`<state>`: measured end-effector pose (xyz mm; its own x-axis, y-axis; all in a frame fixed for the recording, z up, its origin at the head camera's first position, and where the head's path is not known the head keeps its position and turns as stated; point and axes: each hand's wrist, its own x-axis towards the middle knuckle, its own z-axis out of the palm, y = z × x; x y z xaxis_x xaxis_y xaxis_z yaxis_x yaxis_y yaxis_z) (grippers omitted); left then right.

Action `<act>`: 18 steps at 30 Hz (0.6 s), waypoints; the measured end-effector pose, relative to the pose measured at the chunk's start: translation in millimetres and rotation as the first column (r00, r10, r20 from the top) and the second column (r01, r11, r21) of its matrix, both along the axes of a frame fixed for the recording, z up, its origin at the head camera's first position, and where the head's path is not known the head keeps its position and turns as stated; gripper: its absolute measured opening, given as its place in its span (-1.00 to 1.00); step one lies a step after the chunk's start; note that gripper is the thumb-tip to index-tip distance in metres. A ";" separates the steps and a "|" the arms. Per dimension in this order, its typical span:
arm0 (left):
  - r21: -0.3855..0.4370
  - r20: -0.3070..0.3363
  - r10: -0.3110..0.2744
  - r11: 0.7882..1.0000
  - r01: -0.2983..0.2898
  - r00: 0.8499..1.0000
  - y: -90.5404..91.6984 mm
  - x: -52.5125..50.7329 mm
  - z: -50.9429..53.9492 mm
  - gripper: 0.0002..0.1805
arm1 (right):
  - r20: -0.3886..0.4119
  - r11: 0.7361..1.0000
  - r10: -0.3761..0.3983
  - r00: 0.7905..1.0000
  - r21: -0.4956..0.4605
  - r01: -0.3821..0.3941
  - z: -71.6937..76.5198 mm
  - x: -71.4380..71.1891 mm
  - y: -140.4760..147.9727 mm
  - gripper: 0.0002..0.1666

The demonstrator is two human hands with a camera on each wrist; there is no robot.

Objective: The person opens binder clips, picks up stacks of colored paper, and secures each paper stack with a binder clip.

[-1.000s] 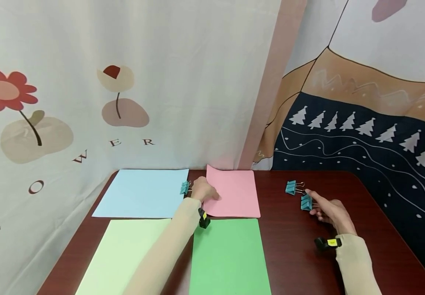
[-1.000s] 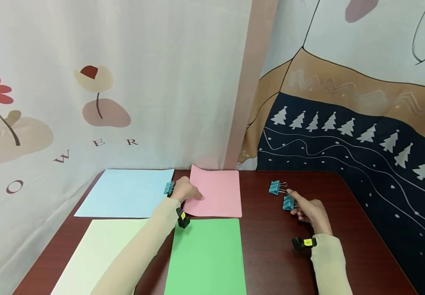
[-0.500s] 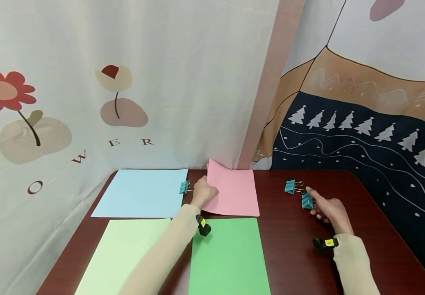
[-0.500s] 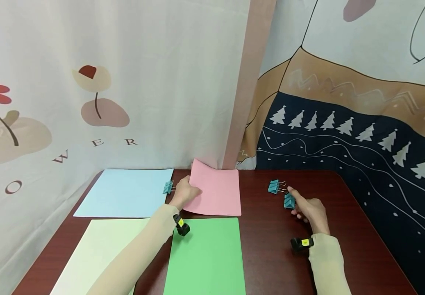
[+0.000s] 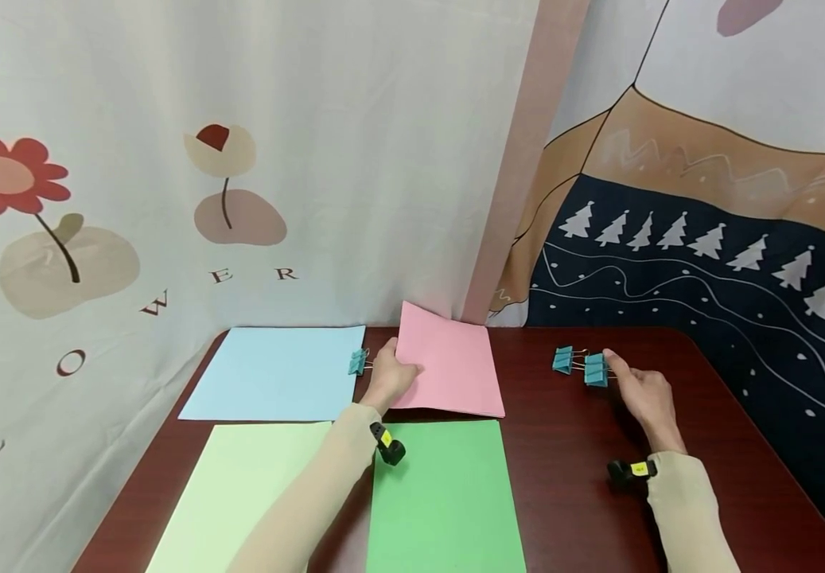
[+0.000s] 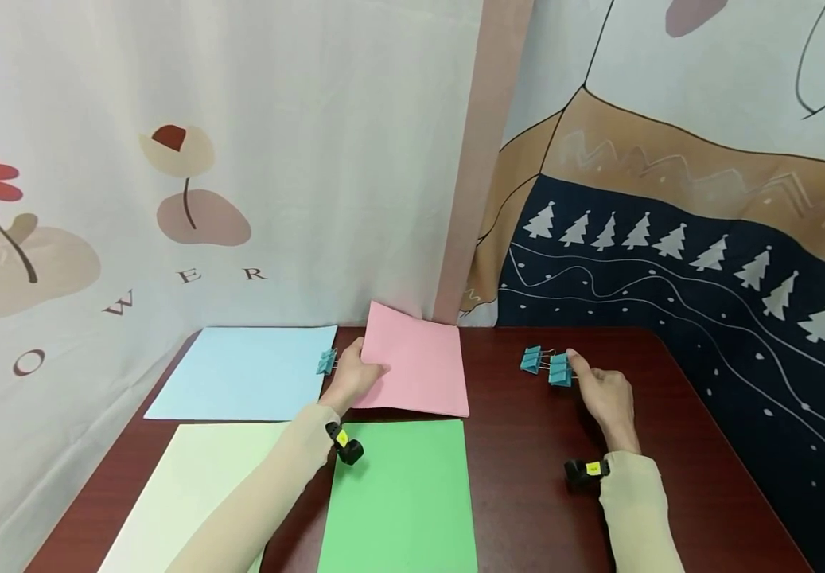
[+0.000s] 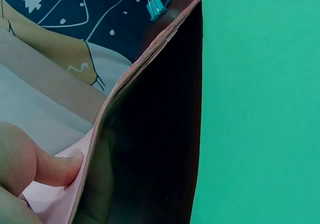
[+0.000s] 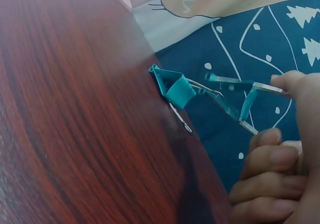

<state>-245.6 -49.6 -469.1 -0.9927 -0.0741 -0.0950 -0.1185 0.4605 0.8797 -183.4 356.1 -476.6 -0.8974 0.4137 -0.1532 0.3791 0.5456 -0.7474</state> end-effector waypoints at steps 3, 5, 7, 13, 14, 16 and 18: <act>0.018 -0.003 0.000 1.000 0.000 1.000 -3.4 1.7 2.6 -0.44 | -0.056 1.000 0.018 0.998 -0.021 -0.019 0.9 0.5 -0.7 -0.07; 0.037 -0.005 0.002 0.999 -0.002 1.000 -5.3 2.9 4.9 -0.45 | -0.081 0.998 0.033 0.996 -0.043 -0.036 1.5 0.7 -1.0 -0.07; 0.059 -0.005 0.003 0.998 -0.002 1.000 -7.6 4.7 7.5 -0.46 | -0.095 0.997 0.049 0.994 -0.060 -0.055 2.0 0.3 -1.7 -0.08; 0.108 -0.013 0.001 0.994 0.000 1.000 -14.3 10.0 12.6 -0.45 | -0.124 0.988 0.087 0.988 -0.117 -0.102 3.1 1.5 -6.1 -0.08; 0.111 -0.020 0.002 0.994 0.000 1.000 -15.1 10.8 13.2 -0.46 | -0.131 0.986 0.091 0.987 -0.128 -0.108 3.2 2.1 -7.1 -0.09; 0.119 -0.034 0.006 0.993 -0.002 0.999 -16.4 12.4 14.3 -0.47 | -0.140 0.981 0.095 0.986 -0.153 -0.116 2.8 2.5 -8.8 -0.09; 0.126 -0.043 0.014 0.992 -0.008 0.999 -17.3 14.3 15.7 -0.49 | -0.148 0.977 0.095 0.984 -0.178 -0.121 2.7 2.4 -10.8 -0.10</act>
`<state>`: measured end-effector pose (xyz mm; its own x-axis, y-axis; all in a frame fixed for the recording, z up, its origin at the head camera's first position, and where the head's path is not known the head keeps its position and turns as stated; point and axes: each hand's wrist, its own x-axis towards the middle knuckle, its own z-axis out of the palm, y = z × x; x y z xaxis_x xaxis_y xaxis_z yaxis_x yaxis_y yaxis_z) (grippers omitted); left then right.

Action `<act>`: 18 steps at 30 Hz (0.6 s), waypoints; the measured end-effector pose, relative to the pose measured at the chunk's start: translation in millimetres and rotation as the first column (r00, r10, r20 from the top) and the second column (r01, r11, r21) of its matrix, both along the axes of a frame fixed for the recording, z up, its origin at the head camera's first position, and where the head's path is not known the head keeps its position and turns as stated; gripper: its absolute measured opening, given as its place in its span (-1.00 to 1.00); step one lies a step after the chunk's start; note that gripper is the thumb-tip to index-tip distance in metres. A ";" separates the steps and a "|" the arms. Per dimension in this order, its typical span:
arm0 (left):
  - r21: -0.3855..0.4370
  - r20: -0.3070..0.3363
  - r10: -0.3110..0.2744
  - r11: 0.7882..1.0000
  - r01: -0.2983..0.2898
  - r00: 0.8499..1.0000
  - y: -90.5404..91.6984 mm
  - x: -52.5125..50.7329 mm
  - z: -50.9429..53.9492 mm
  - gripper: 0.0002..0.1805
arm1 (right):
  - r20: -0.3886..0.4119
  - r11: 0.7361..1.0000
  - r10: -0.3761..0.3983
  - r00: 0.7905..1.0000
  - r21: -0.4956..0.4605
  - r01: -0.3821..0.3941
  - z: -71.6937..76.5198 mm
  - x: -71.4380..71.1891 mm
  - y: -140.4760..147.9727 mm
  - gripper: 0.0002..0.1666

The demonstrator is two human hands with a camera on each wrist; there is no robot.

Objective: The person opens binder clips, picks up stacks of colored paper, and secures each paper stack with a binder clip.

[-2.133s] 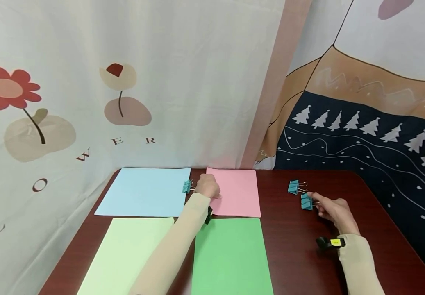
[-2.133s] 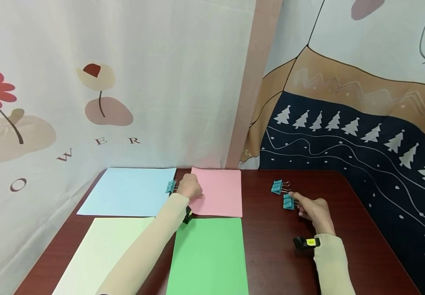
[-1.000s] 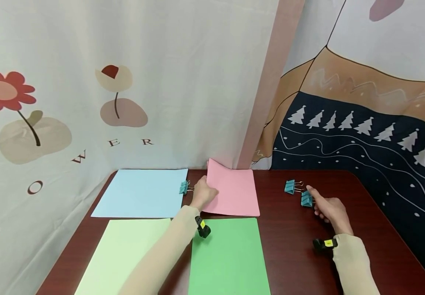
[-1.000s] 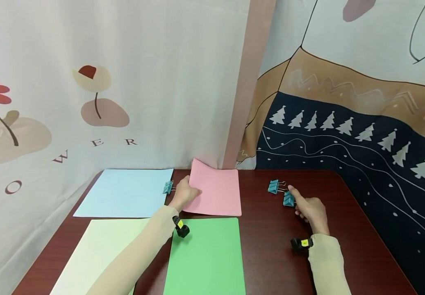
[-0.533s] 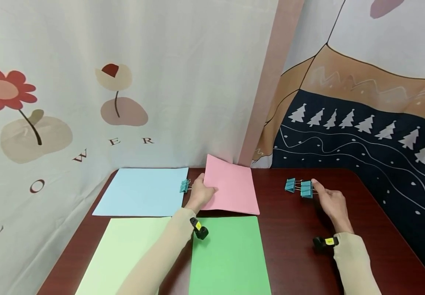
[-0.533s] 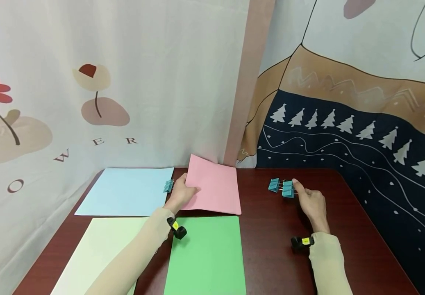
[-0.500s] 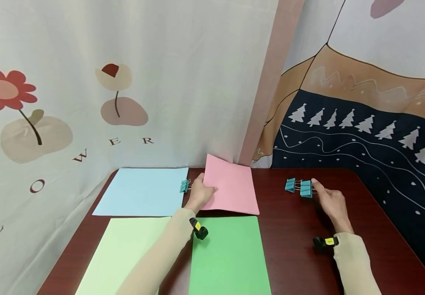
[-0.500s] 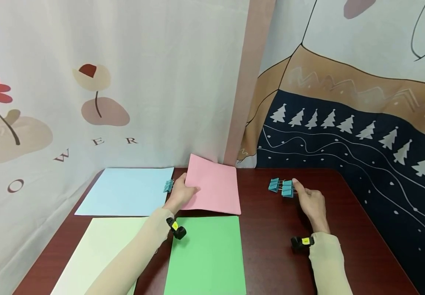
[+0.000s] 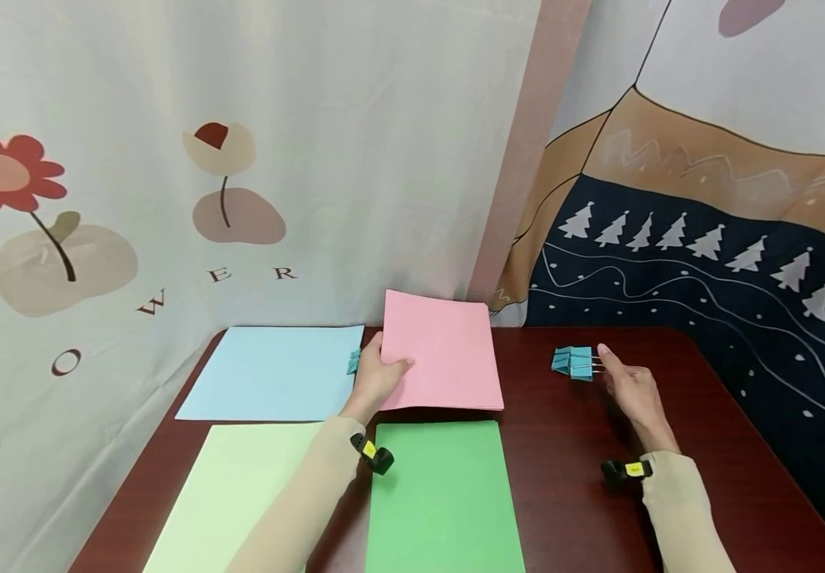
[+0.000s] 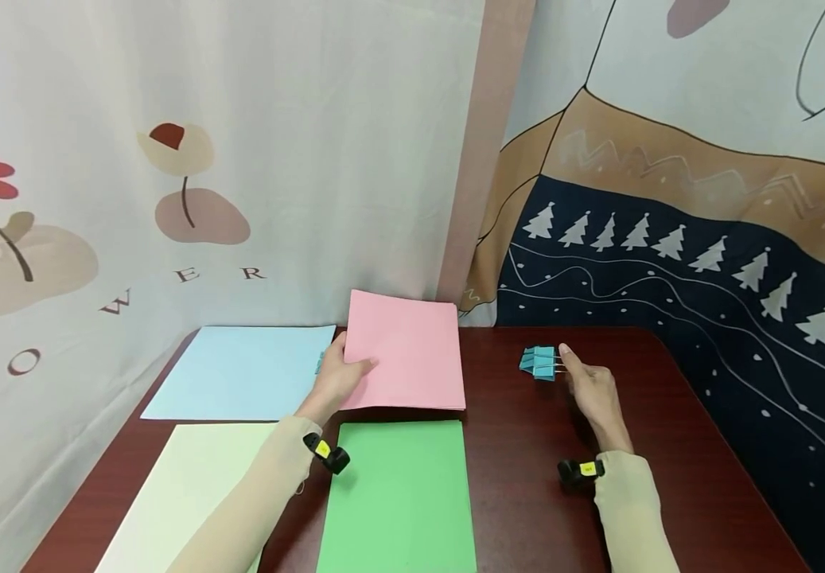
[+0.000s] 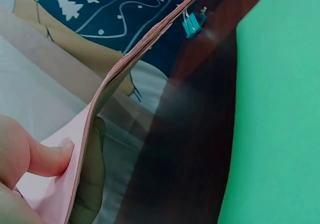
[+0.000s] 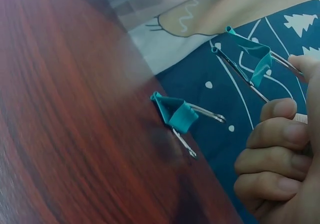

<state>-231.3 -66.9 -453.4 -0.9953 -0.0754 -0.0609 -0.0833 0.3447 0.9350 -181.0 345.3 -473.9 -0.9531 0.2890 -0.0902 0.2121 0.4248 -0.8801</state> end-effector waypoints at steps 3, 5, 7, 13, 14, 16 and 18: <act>0.023 -0.013 0.007 1.000 -0.007 1.000 0.9 2.9 3.3 -0.49 | -0.019 0.998 0.007 1.000 -0.056 -0.008 1.2 0.3 -2.7 -0.11; 0.037 -0.024 0.004 0.999 -0.003 1.000 1.6 5.4 5.7 -0.47 | -0.036 0.997 0.014 0.999 -0.079 -0.016 2.8 0.7 -4.9 -0.12; 0.049 -0.027 0.001 0.999 0.001 1.000 2.0 8.1 7.8 -0.45 | -0.056 0.995 0.026 0.998 -0.097 -0.031 4.7 1.0 -7.3 -0.13; 0.066 -0.023 -0.020 0.998 0.021 1.000 0.7 16.1 10.2 -0.36 | -0.088 0.991 0.058 0.994 -0.119 -0.068 9.0 -0.3 -15.1 -0.14; 0.068 -0.025 -0.024 0.997 0.026 0.999 0.0 17.3 10.1 -0.33 | -0.094 0.990 0.063 0.994 -0.123 -0.074 9.2 -0.8 -16.6 -0.14; 0.073 -0.033 -0.032 0.997 0.034 0.999 -0.9 19.4 9.5 -0.32 | -0.108 0.987 0.075 0.991 -0.134 -0.089 9.6 -1.8 -19.5 -0.14; 0.082 -0.043 -0.039 0.996 0.043 0.998 -1.1 21.1 9.2 -0.31 | -0.125 0.984 0.078 0.989 -0.147 -0.097 10.2 -2.2 -22.0 -0.15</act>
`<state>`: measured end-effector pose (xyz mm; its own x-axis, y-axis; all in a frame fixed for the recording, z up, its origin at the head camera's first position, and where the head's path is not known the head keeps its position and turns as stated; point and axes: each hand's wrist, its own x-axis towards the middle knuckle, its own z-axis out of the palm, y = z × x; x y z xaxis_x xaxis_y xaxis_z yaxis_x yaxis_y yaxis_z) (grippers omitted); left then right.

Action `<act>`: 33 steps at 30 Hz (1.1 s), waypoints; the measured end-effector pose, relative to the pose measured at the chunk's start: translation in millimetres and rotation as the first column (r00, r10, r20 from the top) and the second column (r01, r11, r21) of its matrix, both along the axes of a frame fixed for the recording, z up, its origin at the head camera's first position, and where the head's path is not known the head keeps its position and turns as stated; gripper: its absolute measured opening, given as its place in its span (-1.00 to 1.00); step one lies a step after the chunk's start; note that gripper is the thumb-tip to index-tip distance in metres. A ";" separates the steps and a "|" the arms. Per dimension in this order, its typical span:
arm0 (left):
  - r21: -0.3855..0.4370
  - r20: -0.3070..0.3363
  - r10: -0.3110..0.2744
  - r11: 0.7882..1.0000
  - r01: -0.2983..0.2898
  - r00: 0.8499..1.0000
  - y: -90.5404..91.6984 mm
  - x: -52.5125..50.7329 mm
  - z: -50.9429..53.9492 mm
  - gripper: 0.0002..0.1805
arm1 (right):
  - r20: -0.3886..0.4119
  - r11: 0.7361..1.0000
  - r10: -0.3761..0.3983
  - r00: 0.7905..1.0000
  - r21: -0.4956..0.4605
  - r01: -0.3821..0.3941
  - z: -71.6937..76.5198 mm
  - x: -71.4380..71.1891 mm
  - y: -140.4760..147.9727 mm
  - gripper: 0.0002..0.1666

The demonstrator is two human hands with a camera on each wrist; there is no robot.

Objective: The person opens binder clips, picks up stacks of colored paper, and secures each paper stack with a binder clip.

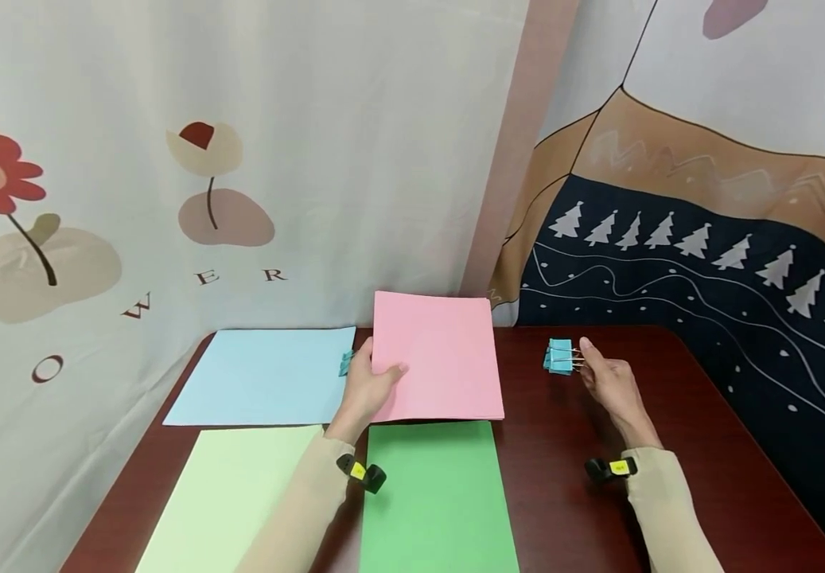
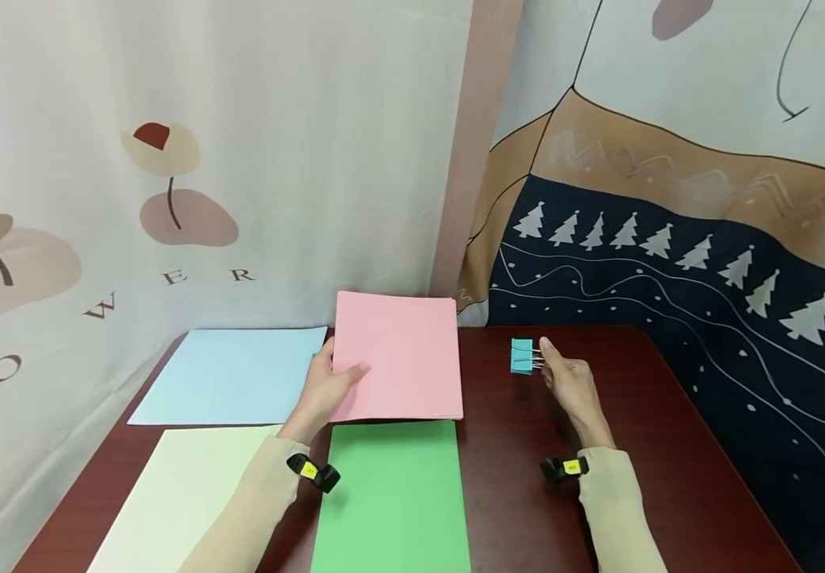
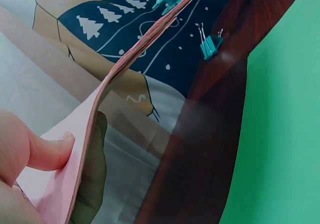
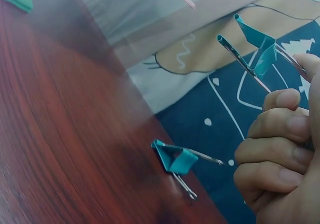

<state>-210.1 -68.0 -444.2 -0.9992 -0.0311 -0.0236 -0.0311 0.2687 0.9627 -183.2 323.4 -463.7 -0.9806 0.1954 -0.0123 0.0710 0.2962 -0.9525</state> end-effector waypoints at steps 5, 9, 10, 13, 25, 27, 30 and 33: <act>0.025 -0.003 -0.002 1.000 0.002 1.000 -1.5 6.3 -1.4 -0.26 | -0.016 0.999 0.026 1.000 -0.032 -0.026 0.2 -0.4 -8.6 -0.17; 0.039 -0.012 -0.009 0.999 0.010 1.000 -3.2 10.8 -1.9 -0.24 | -0.016 0.998 0.035 0.999 -0.051 -0.036 0.5 -1.3 -15.7 -0.17; 0.041 -0.015 -0.008 0.999 0.009 1.000 -3.8 11.9 -2.0 -0.26 | -0.016 0.998 0.039 0.999 -0.054 -0.039 1.0 -1.5 -17.7 -0.16; 0.054 -0.026 -0.006 0.998 0.008 1.000 -6.1 15.3 -2.7 -0.35 | -0.023 0.996 0.051 0.998 -0.068 -0.053 2.4 -1.7 -23.6 -0.18; 0.077 -0.026 0.000 0.997 0.002 1.000 -10.3 23.0 -6.7 -0.40 | -0.089 0.992 0.070 0.994 -0.096 -0.078 0.4 -1.7 -43.4 -0.16; 0.086 -0.028 -0.008 0.996 0.011 1.000 -10.1 23.7 -7.7 -0.40 | -0.095 0.993 0.065 0.993 -0.095 -0.074 -0.1 -1.4 -46.3 -0.16; 0.088 -0.032 -0.014 0.996 0.016 0.999 -9.3 24.9 -7.7 -0.39 | -0.108 0.993 0.067 0.992 -0.092 -0.077 0.2 -1.3 -50.7 -0.16; 0.089 -0.027 -0.018 0.996 0.020 0.999 -8.0 26.1 -7.3 -0.40 | -0.116 0.992 0.083 0.990 -0.082 -0.093 0.6 -1.4 -54.3 -0.13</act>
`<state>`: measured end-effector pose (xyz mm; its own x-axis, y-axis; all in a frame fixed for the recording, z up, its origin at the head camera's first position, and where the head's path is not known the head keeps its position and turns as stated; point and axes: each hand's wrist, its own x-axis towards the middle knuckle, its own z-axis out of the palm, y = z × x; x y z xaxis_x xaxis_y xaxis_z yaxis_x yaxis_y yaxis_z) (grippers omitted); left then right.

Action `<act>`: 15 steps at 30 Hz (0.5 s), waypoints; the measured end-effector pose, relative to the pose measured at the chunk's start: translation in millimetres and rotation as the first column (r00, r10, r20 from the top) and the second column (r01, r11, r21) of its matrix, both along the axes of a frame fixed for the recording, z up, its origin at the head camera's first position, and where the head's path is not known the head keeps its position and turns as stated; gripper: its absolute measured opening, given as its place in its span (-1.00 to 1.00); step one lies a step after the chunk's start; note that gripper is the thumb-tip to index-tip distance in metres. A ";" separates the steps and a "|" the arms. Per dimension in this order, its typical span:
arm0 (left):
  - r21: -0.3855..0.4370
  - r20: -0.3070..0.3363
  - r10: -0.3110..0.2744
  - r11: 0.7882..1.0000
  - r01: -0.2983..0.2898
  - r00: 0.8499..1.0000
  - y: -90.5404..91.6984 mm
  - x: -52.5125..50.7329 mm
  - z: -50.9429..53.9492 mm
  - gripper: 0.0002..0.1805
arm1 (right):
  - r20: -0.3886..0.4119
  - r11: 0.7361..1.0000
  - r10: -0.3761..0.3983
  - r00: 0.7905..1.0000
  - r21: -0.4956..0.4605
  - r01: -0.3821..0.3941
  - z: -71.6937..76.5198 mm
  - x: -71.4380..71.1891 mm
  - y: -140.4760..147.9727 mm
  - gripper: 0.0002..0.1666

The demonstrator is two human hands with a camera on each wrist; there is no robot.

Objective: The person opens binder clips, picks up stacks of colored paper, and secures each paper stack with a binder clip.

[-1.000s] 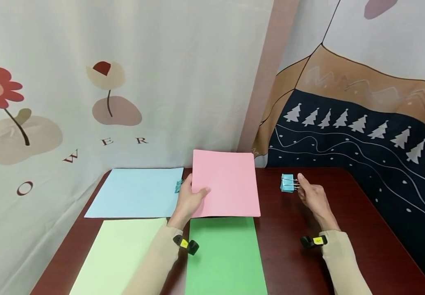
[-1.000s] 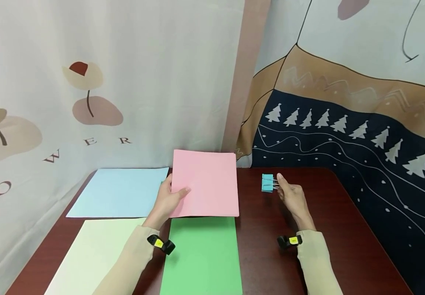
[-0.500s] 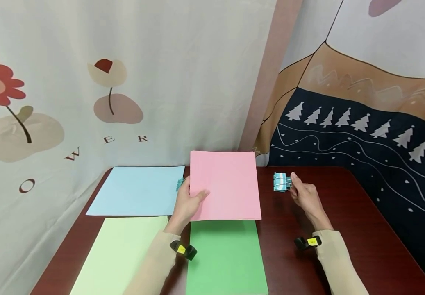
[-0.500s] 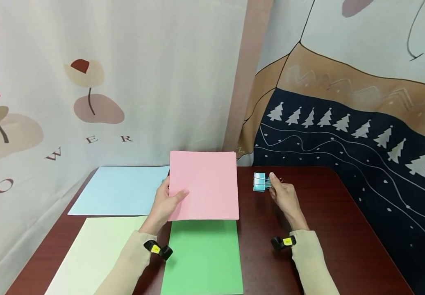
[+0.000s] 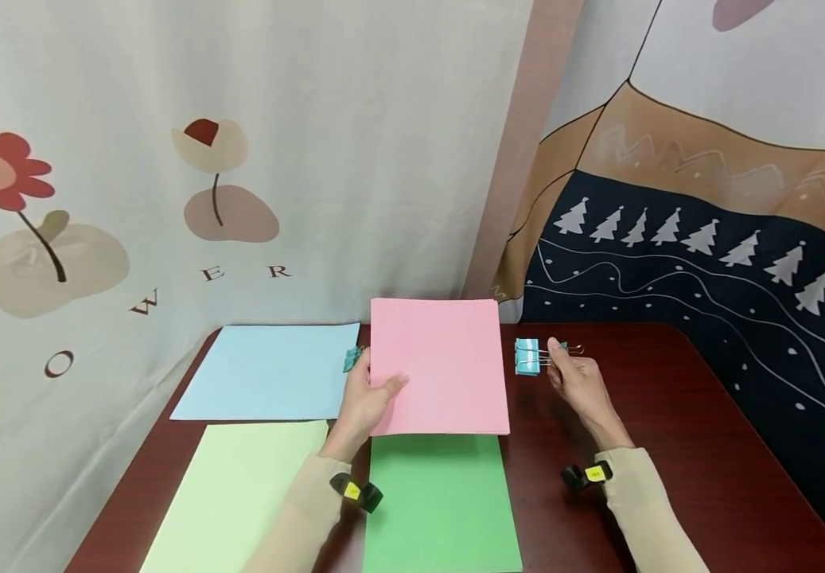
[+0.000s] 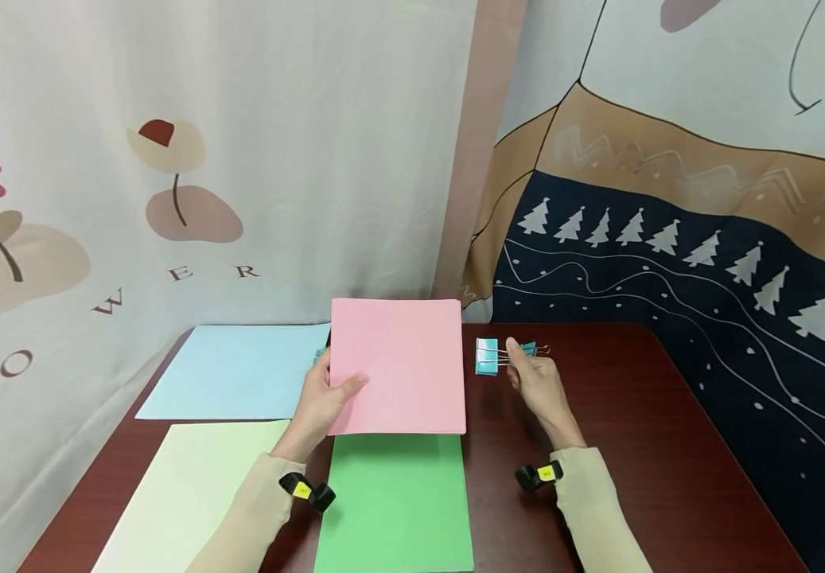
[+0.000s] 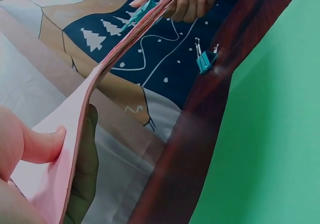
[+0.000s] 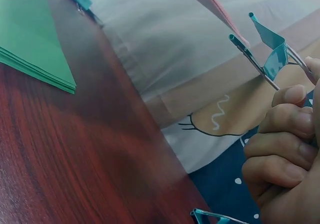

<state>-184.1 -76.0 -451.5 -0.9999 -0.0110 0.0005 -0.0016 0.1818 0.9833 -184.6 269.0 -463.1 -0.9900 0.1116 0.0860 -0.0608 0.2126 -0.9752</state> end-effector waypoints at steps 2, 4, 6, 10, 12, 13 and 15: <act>-0.001 0.004 0.000 1.000 0.000 1.000 0.7 0.8 -0.1 -0.41 | 0.005 1.000 0.008 1.000 0.013 -0.008 -0.1 0.0 -1.3 -0.11; -0.001 0.004 -0.005 1.000 0.005 1.000 1.4 1.3 -0.9 -0.42 | 0.014 1.000 0.011 1.000 0.027 -0.012 -0.5 0.3 -2.2 -0.09; -0.006 -0.003 -0.007 1.000 0.007 1.000 1.9 1.9 -0.9 -0.42 | 0.023 0.999 0.012 1.000 0.038 -0.013 -0.9 0.5 -3.3 -0.08; -0.019 -0.011 -0.010 1.000 0.009 1.000 3.5 3.0 -1.6 -0.41 | 0.026 0.999 0.013 1.000 0.039 -0.014 -2.0 0.8 -7.4 -0.11; -0.031 -0.007 -0.012 0.999 0.012 1.000 4.2 3.6 -2.3 -0.40 | 0.020 0.999 0.011 1.000 0.041 -0.012 -2.9 0.8 -10.0 -0.14; -0.033 -0.003 -0.013 0.999 0.013 1.000 4.5 3.8 -2.7 -0.39 | 0.018 0.999 0.011 1.000 0.040 -0.012 -3.4 0.7 -11.5 -0.15; -0.039 -0.002 -0.016 0.999 0.016 1.000 5.2 4.5 -3.5 -0.40 | 0.017 0.999 0.016 1.000 0.042 -0.017 -4.8 0.5 -13.9 -0.16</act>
<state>-179.6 -70.8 -455.0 -1.0000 0.0054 0.0032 0.0043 0.2201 0.9755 -184.1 255.1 -467.9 -0.9931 0.0916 0.0735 -0.0483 0.2523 -0.9664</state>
